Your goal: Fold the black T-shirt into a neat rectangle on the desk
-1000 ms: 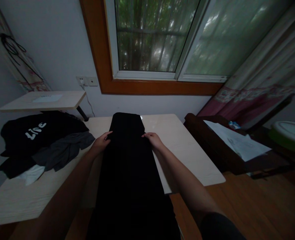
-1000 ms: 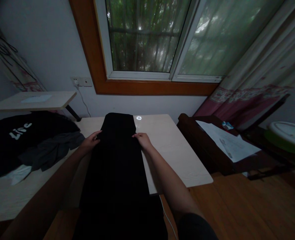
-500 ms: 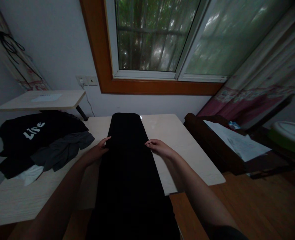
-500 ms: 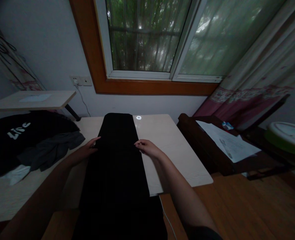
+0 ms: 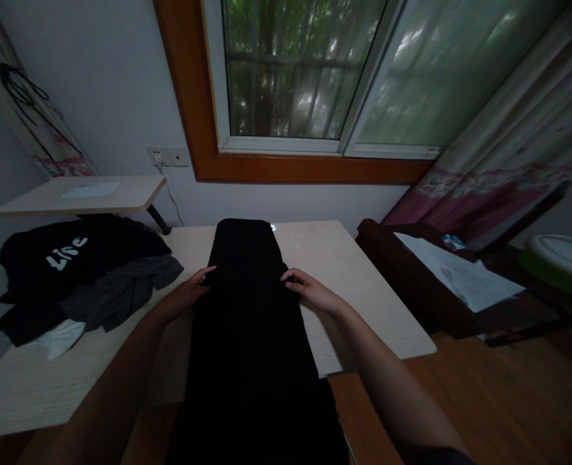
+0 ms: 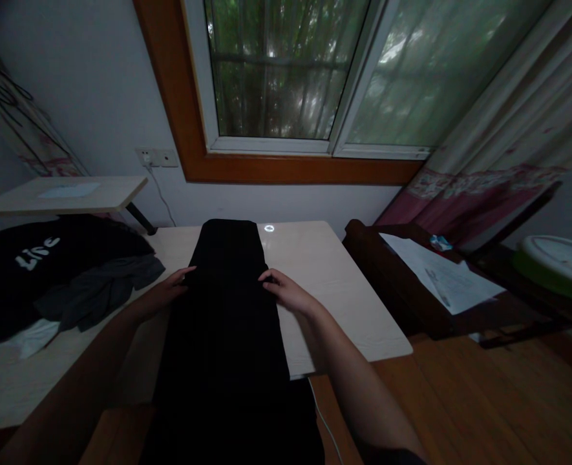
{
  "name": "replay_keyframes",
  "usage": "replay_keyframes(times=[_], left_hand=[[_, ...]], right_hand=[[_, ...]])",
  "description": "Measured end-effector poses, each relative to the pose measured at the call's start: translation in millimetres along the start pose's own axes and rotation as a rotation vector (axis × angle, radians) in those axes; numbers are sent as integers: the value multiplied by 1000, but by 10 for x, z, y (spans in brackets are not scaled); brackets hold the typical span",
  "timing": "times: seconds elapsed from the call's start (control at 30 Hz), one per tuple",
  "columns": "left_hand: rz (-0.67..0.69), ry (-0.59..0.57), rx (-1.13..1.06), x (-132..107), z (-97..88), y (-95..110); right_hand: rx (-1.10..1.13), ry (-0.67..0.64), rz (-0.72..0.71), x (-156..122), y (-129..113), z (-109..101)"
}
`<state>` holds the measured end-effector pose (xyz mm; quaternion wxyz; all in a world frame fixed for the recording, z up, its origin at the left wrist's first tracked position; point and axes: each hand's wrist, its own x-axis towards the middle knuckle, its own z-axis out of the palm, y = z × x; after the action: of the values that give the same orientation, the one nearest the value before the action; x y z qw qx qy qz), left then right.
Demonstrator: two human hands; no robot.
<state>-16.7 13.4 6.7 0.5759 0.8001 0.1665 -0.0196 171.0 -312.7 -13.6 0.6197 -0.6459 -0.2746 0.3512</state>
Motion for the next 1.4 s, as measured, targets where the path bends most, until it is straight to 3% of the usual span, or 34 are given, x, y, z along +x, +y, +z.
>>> replay_keyframes(times=[0.1, 0.3, 0.4, 0.5, 0.6, 0.7, 0.93, 1.13, 1.4], left_hand=[[15, 10, 22, -10, -1, -4], [45, 16, 69, -11, -28, -8], [44, 12, 119, 47, -69, -68], [109, 138, 289, 163, -120, -182], [205, 281, 503, 286, -147, -264], [218, 268, 563, 371, -126, -264], [236, 246, 630, 480, -43, -264], [171, 265, 665, 646, -68, -360], [153, 331, 782, 1001, -94, -320]], right_hand=[[69, 3, 89, -23, 54, 9], [-48, -109, 276, -85, 105, -105], [-118, -95, 227, -56, 80, -151], [-277, 60, 96, 38, 67, -177], [-565, 249, -101, 175, 75, -188], [-866, 282, -217, 315, 106, -158], [-1127, 261, -190, 556, 245, 34], [-1191, 264, -157, 779, 231, 60], [-1210, 351, -83, 1113, 119, 39]])
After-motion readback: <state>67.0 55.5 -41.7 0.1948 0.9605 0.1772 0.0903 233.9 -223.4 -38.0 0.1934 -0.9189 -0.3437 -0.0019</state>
